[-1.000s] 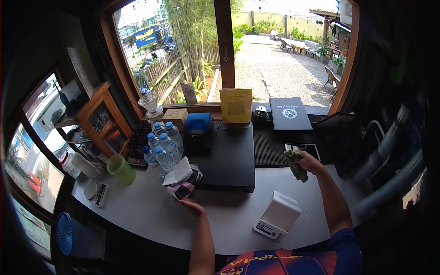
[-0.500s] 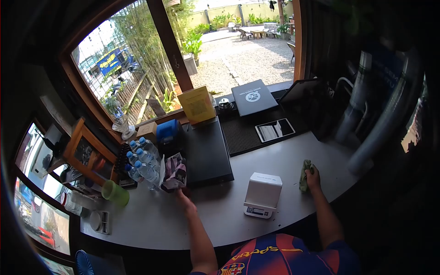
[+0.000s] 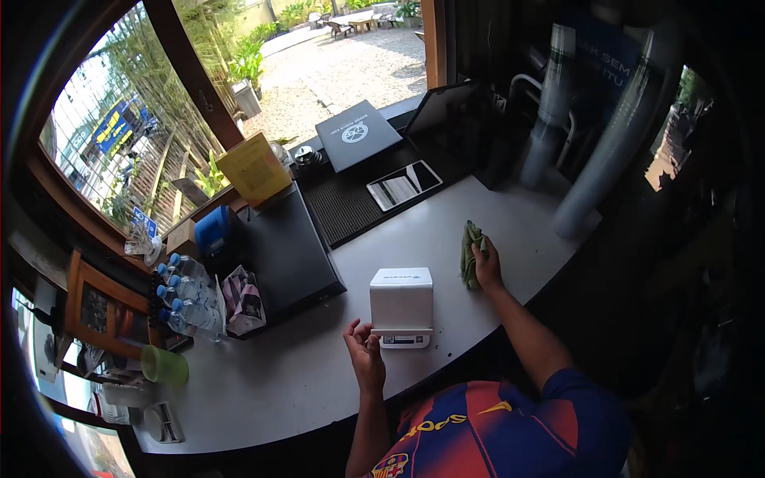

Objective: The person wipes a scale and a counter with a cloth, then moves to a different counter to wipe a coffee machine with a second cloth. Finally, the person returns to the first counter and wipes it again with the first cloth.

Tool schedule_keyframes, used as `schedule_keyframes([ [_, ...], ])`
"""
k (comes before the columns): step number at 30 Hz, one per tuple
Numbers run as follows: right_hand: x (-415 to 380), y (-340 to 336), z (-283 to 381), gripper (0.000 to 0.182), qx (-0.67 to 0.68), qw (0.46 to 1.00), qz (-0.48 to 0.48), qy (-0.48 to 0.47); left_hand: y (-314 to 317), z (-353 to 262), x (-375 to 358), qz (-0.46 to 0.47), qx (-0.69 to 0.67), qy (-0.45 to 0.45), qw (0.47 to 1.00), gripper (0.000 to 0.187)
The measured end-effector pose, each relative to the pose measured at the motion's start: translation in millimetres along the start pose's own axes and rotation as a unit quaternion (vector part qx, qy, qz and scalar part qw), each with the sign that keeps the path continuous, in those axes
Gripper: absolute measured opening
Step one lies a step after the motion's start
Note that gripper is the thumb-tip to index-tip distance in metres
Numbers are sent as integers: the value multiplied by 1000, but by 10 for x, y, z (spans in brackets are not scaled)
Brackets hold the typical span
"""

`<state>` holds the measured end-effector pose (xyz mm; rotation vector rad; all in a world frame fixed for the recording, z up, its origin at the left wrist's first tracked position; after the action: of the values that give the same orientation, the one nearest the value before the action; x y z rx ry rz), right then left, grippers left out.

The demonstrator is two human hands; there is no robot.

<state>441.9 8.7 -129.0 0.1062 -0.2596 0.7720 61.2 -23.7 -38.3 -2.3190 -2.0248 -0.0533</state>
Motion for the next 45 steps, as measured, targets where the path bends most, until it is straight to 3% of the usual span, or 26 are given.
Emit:
schedule_keyframes([
  [1,-82,58,447,38,116,992,32,41,99,-1,-24,0,-17,-17,1000,79],
  [4,-340,222,1065,33,180,973,105,98,296,35,-9,18,-122,-75,989,60],
  [6,-424,375,1418,29,150,967,204,-32,382,76,29,35,-187,-106,976,49],
  [10,-359,668,2040,32,97,922,357,-118,270,106,166,23,-224,-138,964,41],
  [12,-398,909,1927,50,90,864,493,-46,262,144,286,-17,-219,-121,968,40],
  [14,-487,1140,1531,49,126,814,564,67,331,45,339,-61,-197,-123,971,39],
  [15,-470,1214,1244,51,224,794,542,159,342,42,367,-86,-174,-117,974,39],
  [16,-394,1191,1043,52,167,830,517,126,338,48,384,-112,-151,-109,976,39],
  [18,-286,1086,707,53,77,825,491,267,290,53,369,-137,-22,-75,988,44],
  [20,-206,1044,351,47,-4,858,501,110,290,-62,363,-173,159,-5,972,50],
  [22,-107,835,507,44,-147,853,496,-77,246,-266,292,-175,354,110,912,70],
  [23,-63,739,429,40,-128,876,457,-91,254,-383,258,-170,446,164,863,80],
  [26,164,327,457,37,-103,926,351,-95,527,-724,228,-19,475,213,854,116],
  [27,220,219,455,35,-59,943,324,-45,522,-687,275,15,571,210,793,136],
  [28,280,129,453,33,-15,955,295,7,603,-802,370,31,606,204,769,129],
  [30,326,14,351,31,46,962,258,70,703,-866,627,151,574,69,802,118],
  [31,358,-23,287,31,64,963,249,80,773,-931,717,151,589,85,790,102],
  [36,426,-87,341,34,198,940,202,193,995,-962,1225,132,646,0,752,88],
  [37,396,-87,396,33,152,960,182,147,1036,-979,1323,125,643,-17,755,87],
  [39,331,-110,395,26,187,947,212,152,1157,-1021,1475,108,641,-67,757,82],
  [43,267,-148,452,21,105,963,194,158,1310,-965,1637,86,652,-61,751,81],
  [45,381,-103,606,17,118,975,178,56,1360,-951,1670,86,643,-72,758,80],
])
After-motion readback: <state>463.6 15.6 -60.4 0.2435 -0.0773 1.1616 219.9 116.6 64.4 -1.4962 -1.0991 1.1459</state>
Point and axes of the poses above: each hand's wrist, its own x-axis towards the middle knuckle, its own y-axis out of the palm, z = x × y, the point moved 4 cm from there along x, towards the middle knuckle, and after that the axes turned 11 degrees about x, right-handed, at the moved point
